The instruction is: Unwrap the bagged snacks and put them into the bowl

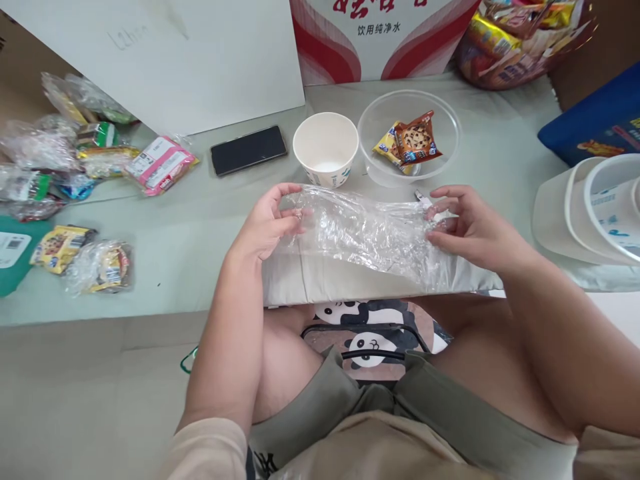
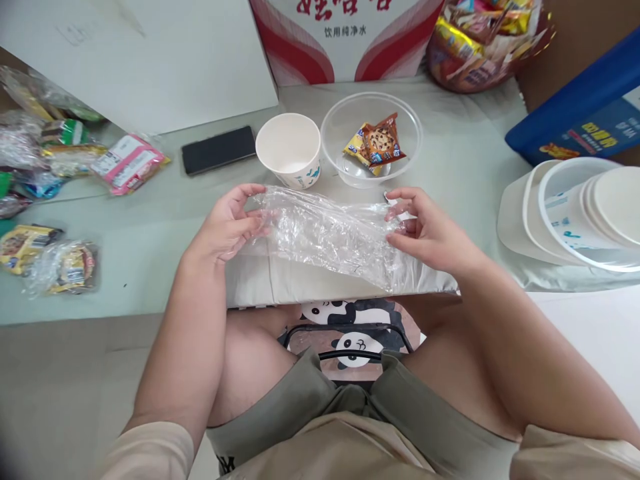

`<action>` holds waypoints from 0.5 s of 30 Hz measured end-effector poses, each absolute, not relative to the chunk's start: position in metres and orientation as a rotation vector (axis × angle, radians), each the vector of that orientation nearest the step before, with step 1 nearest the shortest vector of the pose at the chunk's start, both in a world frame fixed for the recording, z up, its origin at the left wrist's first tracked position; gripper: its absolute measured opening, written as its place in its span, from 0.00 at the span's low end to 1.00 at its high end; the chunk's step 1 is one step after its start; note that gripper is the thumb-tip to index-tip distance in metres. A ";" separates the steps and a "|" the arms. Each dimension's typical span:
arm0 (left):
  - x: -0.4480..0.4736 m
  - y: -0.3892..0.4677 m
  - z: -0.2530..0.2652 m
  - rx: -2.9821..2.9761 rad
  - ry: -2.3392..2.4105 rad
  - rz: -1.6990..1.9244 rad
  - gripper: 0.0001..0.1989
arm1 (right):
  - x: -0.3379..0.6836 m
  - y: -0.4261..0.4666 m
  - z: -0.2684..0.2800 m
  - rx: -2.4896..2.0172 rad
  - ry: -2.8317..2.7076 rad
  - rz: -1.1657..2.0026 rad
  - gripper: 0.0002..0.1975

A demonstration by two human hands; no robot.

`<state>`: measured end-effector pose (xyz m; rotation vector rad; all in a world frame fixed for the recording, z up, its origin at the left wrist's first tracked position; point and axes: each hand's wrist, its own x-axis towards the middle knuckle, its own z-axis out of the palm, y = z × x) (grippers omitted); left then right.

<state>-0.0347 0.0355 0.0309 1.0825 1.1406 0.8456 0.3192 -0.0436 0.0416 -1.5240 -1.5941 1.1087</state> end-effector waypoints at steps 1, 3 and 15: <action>-0.036 0.036 0.030 1.107 1.135 0.821 0.29 | 0.324 -0.045 0.040 -1.514 -1.656 1.138 0.33; -0.038 0.036 0.029 1.151 1.108 0.759 0.32 | 0.335 -0.047 0.041 -1.560 -1.763 1.165 0.36; -0.041 0.036 0.042 1.262 0.807 0.575 0.26 | 0.267 -0.014 0.065 -1.327 -2.113 0.607 0.23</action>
